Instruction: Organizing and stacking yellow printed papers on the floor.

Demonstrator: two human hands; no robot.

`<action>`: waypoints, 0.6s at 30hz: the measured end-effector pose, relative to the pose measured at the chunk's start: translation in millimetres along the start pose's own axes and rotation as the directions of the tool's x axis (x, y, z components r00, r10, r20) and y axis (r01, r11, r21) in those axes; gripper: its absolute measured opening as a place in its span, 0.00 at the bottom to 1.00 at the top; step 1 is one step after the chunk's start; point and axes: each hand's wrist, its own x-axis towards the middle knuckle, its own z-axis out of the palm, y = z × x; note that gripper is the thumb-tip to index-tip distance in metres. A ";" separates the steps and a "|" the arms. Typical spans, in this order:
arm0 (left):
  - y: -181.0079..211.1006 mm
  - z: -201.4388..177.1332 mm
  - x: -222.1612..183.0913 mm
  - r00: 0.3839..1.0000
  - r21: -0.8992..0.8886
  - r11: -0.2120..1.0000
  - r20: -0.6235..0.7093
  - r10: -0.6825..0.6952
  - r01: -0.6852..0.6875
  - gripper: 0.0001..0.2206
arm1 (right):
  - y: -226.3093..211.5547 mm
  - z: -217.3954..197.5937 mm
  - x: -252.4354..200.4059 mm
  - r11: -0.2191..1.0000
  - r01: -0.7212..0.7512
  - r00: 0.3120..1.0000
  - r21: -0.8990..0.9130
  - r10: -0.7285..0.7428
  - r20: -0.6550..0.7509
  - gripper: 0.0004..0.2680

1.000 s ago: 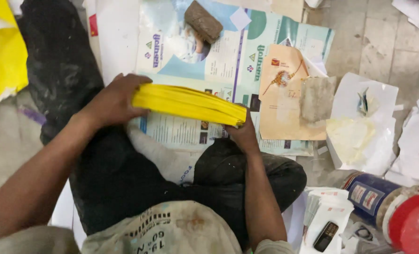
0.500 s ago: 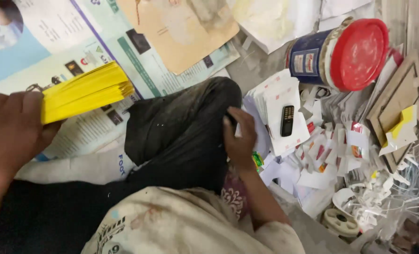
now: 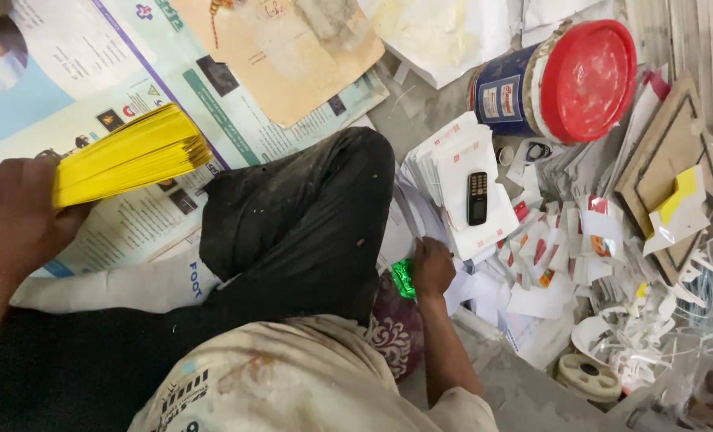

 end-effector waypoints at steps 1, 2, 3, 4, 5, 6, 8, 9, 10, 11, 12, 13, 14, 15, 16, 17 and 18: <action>-1.2 3.4 -2.2 1.000 0.002 1.000 0.002 -0.006 0.006 0.25 | 2.2 -2.6 1.3 1.000 0.006 1.000 0.002 -0.006 0.000 0.08; -2.0 7.4 -3.8 0.998 -0.011 0.999 0.059 -0.035 0.036 0.24 | 4.8 -4.4 3.0 0.998 0.025 1.000 0.058 -0.025 -0.002 0.07; -0.8 12.3 -4.1 0.992 -0.029 0.998 0.117 -0.053 0.056 0.24 | 10.2 -9.6 -0.1 0.994 0.035 0.999 0.106 -0.035 -0.002 0.06; -1.9 26.6 -9.8 0.992 -0.034 0.998 0.118 -0.048 0.053 0.24 | 5.5 -25.4 1.0 0.994 0.031 1.000 0.101 -0.031 0.001 0.06; -2.1 42.0 -13.3 0.993 -0.070 0.995 0.101 -0.068 0.075 0.21 | 1.6 -41.4 2.2 0.984 0.012 1.000 0.175 -0.014 0.010 0.07; -2.2 57.1 -16.7 0.993 -0.106 0.990 0.085 -0.088 0.097 0.18 | -2.4 -57.5 3.5 0.968 -0.008 1.000 0.249 0.003 0.020 0.08; -1.8 72.1 -17.2 0.983 -0.188 0.972 0.143 -0.116 0.142 0.17 | 6.7 -66.1 -0.1 0.954 -0.041 0.999 0.297 0.037 0.019 0.08; -2.6 79.7 -15.4 0.969 -0.261 0.946 0.202 -0.143 0.194 0.16 | 10.4 -69.7 0.4 0.935 -0.068 0.998 0.349 0.067 0.016 0.08; -1.2 65.9 -8.9 0.970 -0.264 0.945 0.195 -0.142 0.191 0.16 | 9.3 -75.8 1.4 0.935 -0.068 0.998 0.347 0.069 0.010 0.08; 0.5 51.3 -5.7 0.970 -0.238 0.955 0.207 -0.127 0.176 0.15 | 8.1 -82.0 1.6 0.937 -0.070 0.997 0.341 0.076 -0.004 0.07; 2.3 37.1 -2.7 0.969 -0.213 0.964 0.220 -0.112 0.160 0.14 | 6.9 -87.8 1.5 0.940 -0.072 0.996 0.335 0.083 -0.018 0.06; 0.5 52.1 -9.9 0.969 -0.216 0.963 0.221 -0.109 0.158 0.14 | 10.4 -90.2 -1.1 0.941 -0.074 0.996 0.331 0.084 -0.016 0.06; -1.0 67.2 -16.9 0.980 -0.347 0.924 0.170 -0.105 0.159 0.14 | 14.1 -92.6 -3.6 0.951 0.007 0.997 0.309 0.016 -0.072 0.06; -2.7 82.7 -22.0 0.987 -0.471 0.869 0.115 -0.108 0.150 0.13 | 17.7 -94.2 -4.7 0.955 0.089 0.990 0.282 -0.054 -0.129 0.06; -1.3 78.9 -17.9 0.988 -0.474 0.868 0.113 -0.106 0.147 0.13 | 19.6 -97.3 -6.1 0.956 0.088 0.990 0.279 -0.053 -0.131 0.06; -0.2 74.9 -13.4 0.973 -0.485 0.851 0.197 -0.117 0.200 0.12 | 21.3 -100.4 -7.0 0.964 0.075 0.990 0.254 -0.042 -0.135 0.06; 1.0 70.6 -8.8 0.952 -0.491 0.833 0.281 -0.125 0.254 0.12 | 23.0 -103.7 -8.0 0.971 0.063 0.990 0.230 -0.031 -0.140 0.06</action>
